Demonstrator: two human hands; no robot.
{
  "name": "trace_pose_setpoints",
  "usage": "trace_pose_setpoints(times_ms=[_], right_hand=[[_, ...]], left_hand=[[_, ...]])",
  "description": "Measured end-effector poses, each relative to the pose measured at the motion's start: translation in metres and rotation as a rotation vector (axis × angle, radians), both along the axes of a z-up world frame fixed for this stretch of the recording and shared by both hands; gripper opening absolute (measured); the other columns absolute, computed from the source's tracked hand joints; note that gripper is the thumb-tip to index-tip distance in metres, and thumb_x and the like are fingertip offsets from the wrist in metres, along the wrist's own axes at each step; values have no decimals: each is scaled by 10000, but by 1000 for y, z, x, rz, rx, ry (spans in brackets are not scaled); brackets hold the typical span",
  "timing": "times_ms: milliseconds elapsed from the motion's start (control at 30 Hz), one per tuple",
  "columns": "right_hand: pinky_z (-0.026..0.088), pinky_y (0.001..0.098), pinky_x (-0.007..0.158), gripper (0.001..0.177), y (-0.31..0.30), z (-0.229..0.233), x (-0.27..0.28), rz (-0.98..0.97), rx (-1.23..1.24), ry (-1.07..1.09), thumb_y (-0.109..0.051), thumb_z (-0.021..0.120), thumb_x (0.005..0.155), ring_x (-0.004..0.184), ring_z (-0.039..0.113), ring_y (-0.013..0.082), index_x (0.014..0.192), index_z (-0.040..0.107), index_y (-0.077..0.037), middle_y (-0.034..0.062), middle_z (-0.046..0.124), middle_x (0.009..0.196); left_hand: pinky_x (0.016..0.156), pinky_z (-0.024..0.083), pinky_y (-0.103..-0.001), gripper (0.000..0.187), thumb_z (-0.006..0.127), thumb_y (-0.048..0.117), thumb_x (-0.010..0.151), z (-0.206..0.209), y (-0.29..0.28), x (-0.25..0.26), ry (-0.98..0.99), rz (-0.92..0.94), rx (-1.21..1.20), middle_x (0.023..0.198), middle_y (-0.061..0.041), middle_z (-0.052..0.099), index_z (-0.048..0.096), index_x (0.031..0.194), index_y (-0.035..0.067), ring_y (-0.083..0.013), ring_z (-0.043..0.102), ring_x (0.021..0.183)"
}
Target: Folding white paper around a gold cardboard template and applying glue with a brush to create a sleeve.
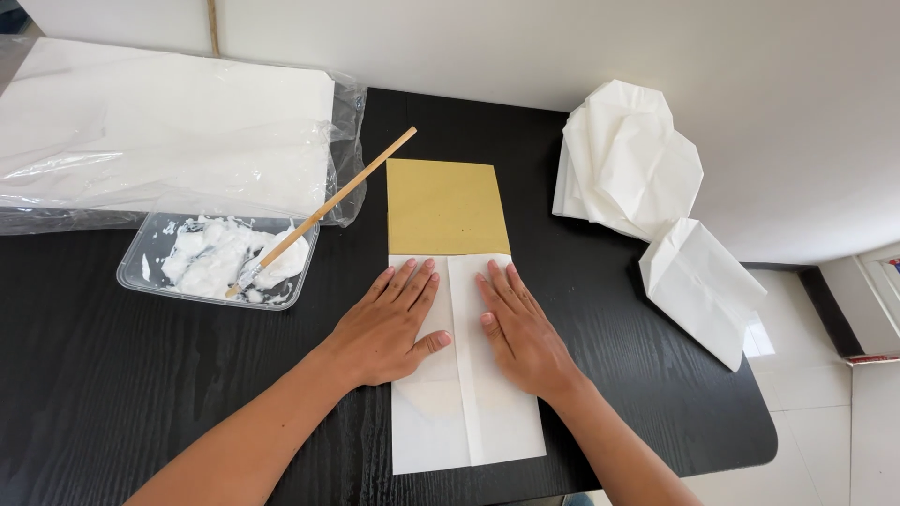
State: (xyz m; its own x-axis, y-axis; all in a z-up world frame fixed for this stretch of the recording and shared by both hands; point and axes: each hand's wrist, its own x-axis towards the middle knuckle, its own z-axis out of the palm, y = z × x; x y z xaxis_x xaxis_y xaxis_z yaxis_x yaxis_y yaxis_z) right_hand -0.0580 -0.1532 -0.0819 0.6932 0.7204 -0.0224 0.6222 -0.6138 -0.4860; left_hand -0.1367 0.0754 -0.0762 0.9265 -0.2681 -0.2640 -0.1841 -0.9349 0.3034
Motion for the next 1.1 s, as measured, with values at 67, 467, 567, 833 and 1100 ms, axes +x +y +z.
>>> trace_pose_setpoints(times_ms=[67, 467, 567, 833, 1100], right_hand=[[135, 471, 1256, 605, 5, 1, -3, -27, -135, -20, -421, 293, 1085, 1573, 117, 368, 1599, 363, -111, 138, 229, 1705], [117, 468, 1265, 631, 30, 0, -16, -148, -269, -113, -471, 348, 1069, 1568, 151, 376, 1584, 390, -109, 147, 290, 1680], [186, 443, 1260, 584, 29, -5, -19, -166, -227, -133, -453, 428, 1056, 1549, 260, 340, 1533, 480, -121, 129, 397, 1633], [207, 489, 1242, 622, 12, -11, -49, -32, -114, -200, -411, 461, 1050, 1539, 251, 391, 1544, 419, -36, 182, 359, 1640], [188, 490, 1237, 659, -12, -21, -112, -11, -122, -338, -380, 403, 1077, 1551, 188, 418, 1598, 263, -1, 220, 251, 1675]], left_hand=[[1259, 7, -509, 820, 153, 605, 1047, -4, -1, 0, -26, 12, 17, 1716, -182, 124, 172, 1629, 27, -349, 86, 1584], [1241, -4, -584, 686, 170, 541, 1059, 3, -6, 1, -102, 23, 15, 1695, -185, 170, 190, 1649, 192, -397, 106, 1565], [1236, -33, -604, 656, 172, 546, 1052, -3, -6, 3, -102, 17, 7, 1697, -170, 174, 232, 1639, 259, -400, 92, 1570], [1229, 6, -591, 626, 193, 545, 1048, -22, -5, 10, -124, 13, 2, 1709, -81, 127, 239, 1621, 297, -339, 60, 1571], [1217, 22, -576, 623, 233, 537, 1049, -36, -5, 12, -182, 1, 10, 1712, -61, 70, 204, 1617, 282, -321, 14, 1566]])
